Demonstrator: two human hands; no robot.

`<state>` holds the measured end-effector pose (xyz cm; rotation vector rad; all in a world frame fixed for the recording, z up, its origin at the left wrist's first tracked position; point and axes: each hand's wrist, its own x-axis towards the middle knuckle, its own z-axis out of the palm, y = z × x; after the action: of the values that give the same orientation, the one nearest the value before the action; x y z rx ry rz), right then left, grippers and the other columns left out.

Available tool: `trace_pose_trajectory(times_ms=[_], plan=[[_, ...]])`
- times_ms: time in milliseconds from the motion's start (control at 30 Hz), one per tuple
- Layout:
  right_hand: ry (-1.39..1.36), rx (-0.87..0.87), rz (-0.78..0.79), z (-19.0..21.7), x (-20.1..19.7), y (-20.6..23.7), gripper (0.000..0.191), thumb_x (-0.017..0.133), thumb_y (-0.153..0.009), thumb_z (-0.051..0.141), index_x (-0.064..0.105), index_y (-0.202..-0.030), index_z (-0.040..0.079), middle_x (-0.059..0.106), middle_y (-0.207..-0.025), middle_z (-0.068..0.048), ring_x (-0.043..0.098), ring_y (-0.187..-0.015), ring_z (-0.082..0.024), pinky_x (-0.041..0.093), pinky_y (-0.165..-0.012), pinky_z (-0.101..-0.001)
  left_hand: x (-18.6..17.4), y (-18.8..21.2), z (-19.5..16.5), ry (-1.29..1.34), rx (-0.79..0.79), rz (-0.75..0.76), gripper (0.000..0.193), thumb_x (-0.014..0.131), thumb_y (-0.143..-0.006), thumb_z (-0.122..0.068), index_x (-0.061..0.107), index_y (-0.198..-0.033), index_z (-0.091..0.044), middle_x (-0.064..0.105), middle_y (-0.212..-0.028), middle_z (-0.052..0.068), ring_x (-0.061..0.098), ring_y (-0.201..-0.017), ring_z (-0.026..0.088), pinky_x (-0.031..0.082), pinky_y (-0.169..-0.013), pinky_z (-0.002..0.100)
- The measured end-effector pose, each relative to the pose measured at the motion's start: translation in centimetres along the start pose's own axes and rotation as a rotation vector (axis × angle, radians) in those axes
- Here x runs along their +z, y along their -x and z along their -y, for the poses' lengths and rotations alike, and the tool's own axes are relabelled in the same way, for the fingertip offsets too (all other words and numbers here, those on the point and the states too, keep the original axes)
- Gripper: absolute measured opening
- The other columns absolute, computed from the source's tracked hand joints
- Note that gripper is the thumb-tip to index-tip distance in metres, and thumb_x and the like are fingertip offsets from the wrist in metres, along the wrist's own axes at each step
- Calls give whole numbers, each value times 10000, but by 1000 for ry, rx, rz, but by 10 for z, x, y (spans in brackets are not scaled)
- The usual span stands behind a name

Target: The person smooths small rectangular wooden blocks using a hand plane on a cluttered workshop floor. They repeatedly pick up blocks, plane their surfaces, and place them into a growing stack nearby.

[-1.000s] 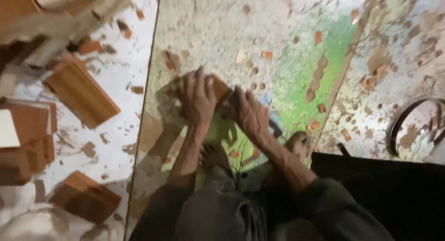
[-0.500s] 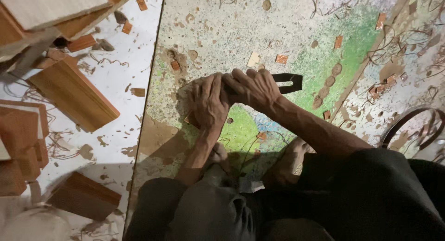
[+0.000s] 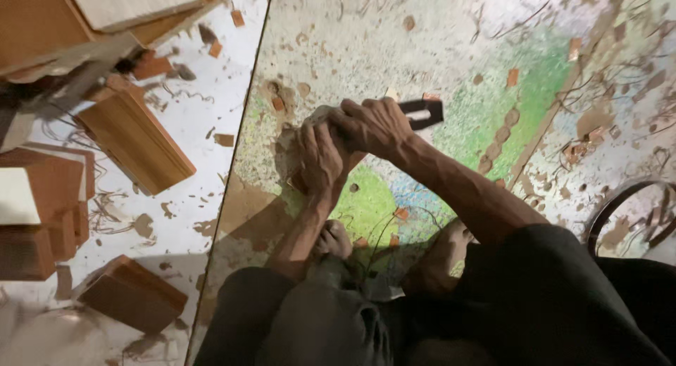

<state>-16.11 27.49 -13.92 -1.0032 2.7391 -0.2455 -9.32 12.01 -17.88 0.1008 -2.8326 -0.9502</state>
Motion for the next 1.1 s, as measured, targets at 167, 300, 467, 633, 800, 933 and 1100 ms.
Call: trace_pose_trajectory(times_ms=[167,300,467,633,800,933,1100], plan=[[-37,207,-3,49,-20,41,586,732,-844,504,592,-1289,150,624,-913,-73,638,-574,-247,459,-429,-415,-28,-23,38,28,420,479,385,686,-1027,-335,622,-1302,-74,602,-1243,99,548,-1182,304,413,-1061,587],[-248,525,142,101,-16,85,536,723,-900,544,576,-1251,166,626,-966,-98,671,-602,-281,482,-432,-453,-44,10,57,1,339,459,513,763,-880,-467,631,-1234,-119,561,-1277,153,481,-1241,388,189,-1029,745],[-129,208,33,89,-10,35,503,756,-856,391,575,-1264,159,658,-1052,-125,704,-768,-368,519,-577,-510,-45,16,50,-35,342,438,717,692,-904,-451,504,-1500,-100,510,-1473,131,449,-1399,375,184,-1180,700],[-118,433,-320,49,-21,17,890,876,-680,443,516,-1371,12,660,-1212,-248,698,-946,-432,554,-755,-508,-77,15,50,39,423,499,961,713,-887,-549,317,-1614,-61,304,-1645,226,295,-1510,432,122,-1193,690],[-1141,931,-618,23,-5,93,498,791,-1066,337,559,-1360,9,468,-989,8,425,-837,-89,391,-703,-278,-106,53,48,-365,557,702,1038,688,-803,-678,379,-1546,-23,426,-1523,278,440,-1362,434,342,-1132,617],[-1315,1253,-665,37,0,106,486,736,-952,358,529,-1294,81,469,-793,24,407,-582,-87,337,-473,-272,-123,63,67,-71,168,441,587,542,-1014,-593,591,-1415,-166,683,-1115,123,644,-1003,282,564,-888,454],[-1350,1039,-576,80,-8,87,521,753,-962,351,549,-1341,57,481,-819,25,418,-601,-73,347,-487,-251,-190,12,140,364,-337,-199,452,518,-1168,-427,646,-1019,-19,561,-836,127,523,-737,211,411,-651,325]])
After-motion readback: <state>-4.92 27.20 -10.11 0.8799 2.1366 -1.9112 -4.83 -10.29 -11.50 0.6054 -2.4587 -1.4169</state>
